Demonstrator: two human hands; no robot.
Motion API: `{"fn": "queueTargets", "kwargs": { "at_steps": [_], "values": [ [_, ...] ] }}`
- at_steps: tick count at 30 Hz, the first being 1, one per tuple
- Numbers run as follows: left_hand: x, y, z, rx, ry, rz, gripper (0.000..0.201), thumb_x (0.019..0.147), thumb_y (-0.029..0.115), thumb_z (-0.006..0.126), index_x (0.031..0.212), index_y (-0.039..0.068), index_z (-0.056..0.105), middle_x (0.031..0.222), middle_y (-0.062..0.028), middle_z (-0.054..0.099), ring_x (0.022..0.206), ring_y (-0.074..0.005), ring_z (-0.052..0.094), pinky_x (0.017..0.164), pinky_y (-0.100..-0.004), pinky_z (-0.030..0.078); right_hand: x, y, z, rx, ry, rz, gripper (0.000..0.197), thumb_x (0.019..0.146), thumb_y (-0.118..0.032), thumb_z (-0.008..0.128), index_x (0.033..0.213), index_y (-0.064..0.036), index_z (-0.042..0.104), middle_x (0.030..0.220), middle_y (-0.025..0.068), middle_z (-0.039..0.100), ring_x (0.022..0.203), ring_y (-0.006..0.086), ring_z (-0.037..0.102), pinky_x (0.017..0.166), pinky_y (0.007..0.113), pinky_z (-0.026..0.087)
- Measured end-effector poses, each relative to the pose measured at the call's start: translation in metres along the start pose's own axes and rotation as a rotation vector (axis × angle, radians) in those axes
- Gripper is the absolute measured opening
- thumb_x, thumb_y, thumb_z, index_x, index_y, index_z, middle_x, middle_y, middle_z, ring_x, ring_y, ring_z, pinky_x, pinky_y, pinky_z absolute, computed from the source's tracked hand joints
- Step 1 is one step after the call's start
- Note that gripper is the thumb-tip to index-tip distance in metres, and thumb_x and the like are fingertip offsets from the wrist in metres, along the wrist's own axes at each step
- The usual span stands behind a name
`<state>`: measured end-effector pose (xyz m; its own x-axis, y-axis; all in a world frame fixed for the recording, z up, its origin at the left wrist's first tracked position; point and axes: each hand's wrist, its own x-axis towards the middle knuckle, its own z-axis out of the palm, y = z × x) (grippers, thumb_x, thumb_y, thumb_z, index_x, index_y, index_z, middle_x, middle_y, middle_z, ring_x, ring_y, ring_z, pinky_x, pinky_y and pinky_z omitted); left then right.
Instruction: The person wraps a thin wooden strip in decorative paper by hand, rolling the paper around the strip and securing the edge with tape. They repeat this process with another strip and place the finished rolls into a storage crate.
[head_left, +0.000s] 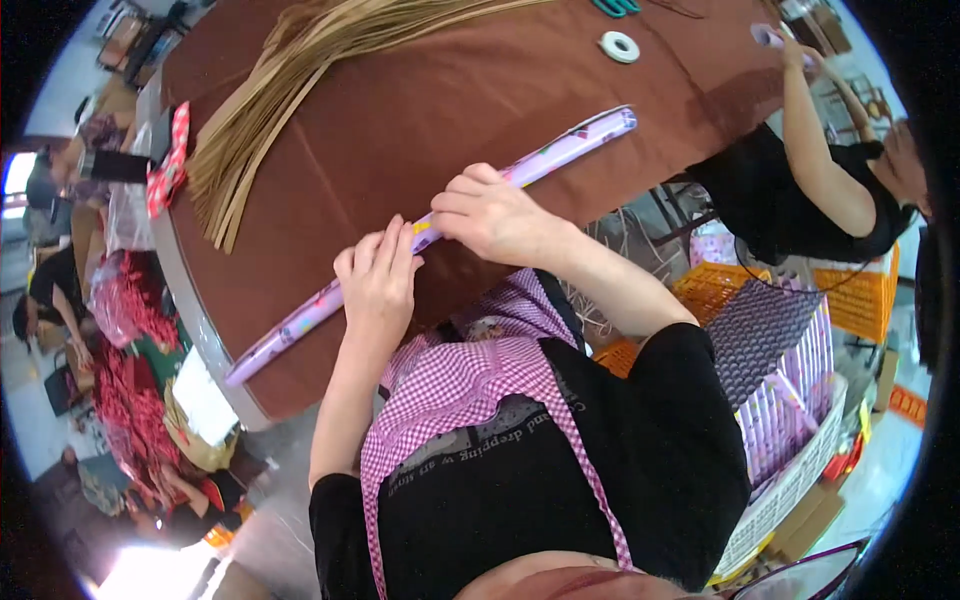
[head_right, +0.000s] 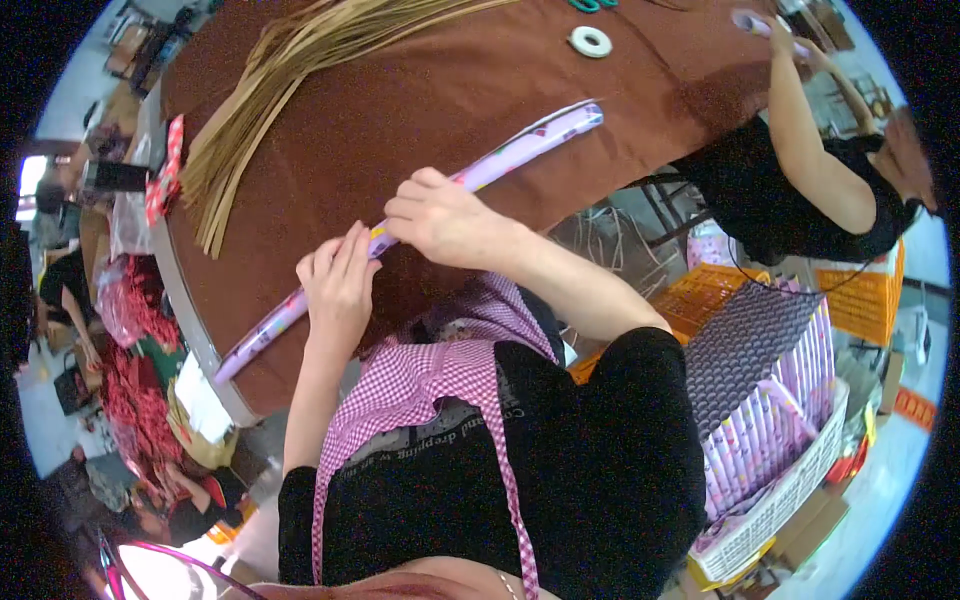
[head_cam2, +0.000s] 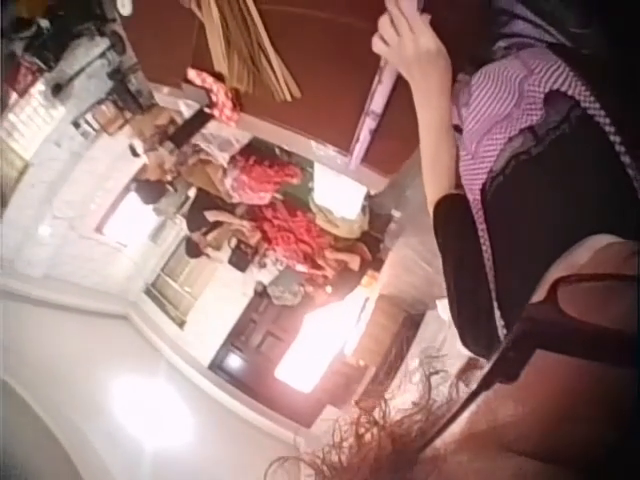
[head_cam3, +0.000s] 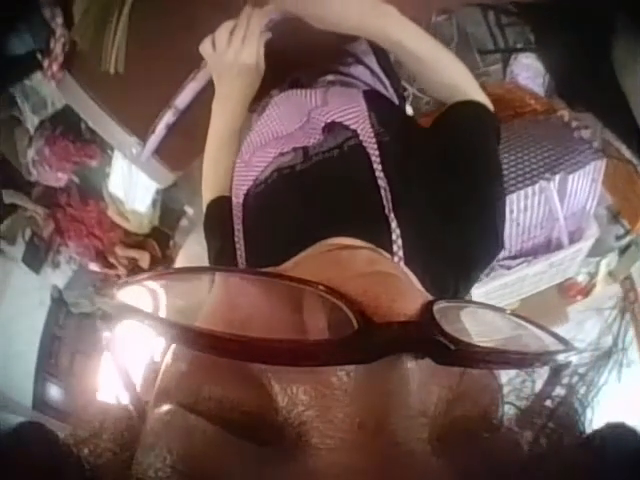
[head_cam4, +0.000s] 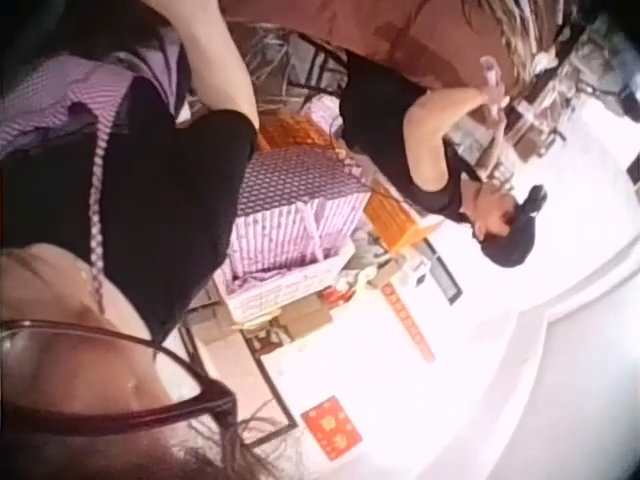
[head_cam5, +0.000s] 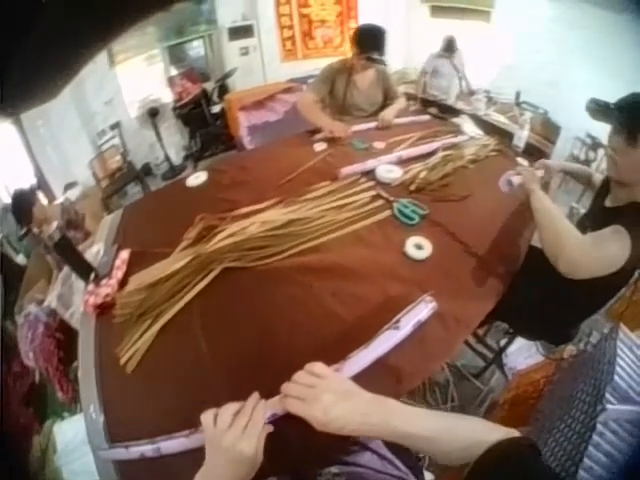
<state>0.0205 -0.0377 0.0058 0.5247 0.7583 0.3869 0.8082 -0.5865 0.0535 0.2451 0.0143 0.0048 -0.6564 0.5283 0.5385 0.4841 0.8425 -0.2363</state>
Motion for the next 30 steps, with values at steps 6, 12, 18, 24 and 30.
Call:
{"fn": "queueTargets", "kwargs": {
  "at_steps": [6, 12, 18, 24, 30],
  "values": [
    [0.005, 0.009, 0.004, 0.059, 0.072, 0.038, 0.033, 0.086, 0.011, 0.067, 0.119, 0.007, 0.068, 0.124, -0.0068, 0.067, 0.095, -0.0176, 0.06, 0.086, -0.0384, 0.038, -0.006, -0.002, 0.001, -0.039, 0.058, 0.01, 0.012, 0.076, -0.015, 0.066, 0.087, -0.0101, 0.066, 0.094, 0.0017, 0.064, 0.087, 0.0185, 0.06, 0.081, 0.034, 0.045],
    [0.006, 0.011, 0.007, 0.075, 0.083, 0.069, 0.03, 0.085, 0.007, 0.065, 0.115, 0.007, 0.07, 0.124, -0.0067, 0.068, 0.093, -0.0183, 0.06, 0.087, -0.0378, 0.036, -0.014, -0.006, 0.0, -0.005, 0.097, 0.083, 0.018, 0.076, -0.016, 0.071, 0.092, -0.0102, 0.068, 0.096, 0.0018, 0.066, 0.09, 0.0189, 0.061, 0.083, 0.035, 0.044],
    [-0.002, 0.01, 0.01, 0.123, 0.094, 0.058, 0.032, 0.086, 0.007, 0.065, 0.118, 0.008, 0.071, 0.124, -0.0068, 0.068, 0.093, -0.0196, 0.06, 0.087, -0.0386, 0.036, -0.037, 0.014, -0.048, -0.115, 0.447, 0.542, 0.024, 0.078, -0.016, 0.078, 0.099, -0.0086, 0.069, 0.1, 0.0054, 0.068, 0.097, 0.0229, 0.064, 0.089, 0.039, 0.044],
    [-0.004, 0.012, 0.015, 0.149, 0.119, 0.08, 0.029, 0.088, 0.01, 0.066, 0.116, 0.006, 0.073, 0.122, -0.0071, 0.069, 0.094, -0.0194, 0.061, 0.089, -0.0371, 0.034, -0.13, 0.1, -0.07, -0.312, 0.861, 1.148, 0.031, 0.086, -0.03, 0.076, 0.098, -0.0016, 0.069, 0.101, 0.0156, 0.068, 0.095, 0.0256, 0.066, 0.086, 0.037, 0.052],
    [-0.01, 0.011, 0.019, 0.163, 0.098, 0.08, 0.032, 0.089, 0.01, 0.062, 0.12, 0.007, 0.071, 0.128, -0.0079, 0.066, 0.097, -0.0217, 0.061, 0.09, -0.0392, 0.037, -0.12, 0.102, -0.058, -0.506, 0.565, 1.113, 0.059, 0.074, -0.048, 0.08, 0.104, 0.0007, 0.066, 0.108, 0.0167, 0.066, 0.109, 0.0348, 0.059, 0.098, 0.044, 0.044]
  ]
}}
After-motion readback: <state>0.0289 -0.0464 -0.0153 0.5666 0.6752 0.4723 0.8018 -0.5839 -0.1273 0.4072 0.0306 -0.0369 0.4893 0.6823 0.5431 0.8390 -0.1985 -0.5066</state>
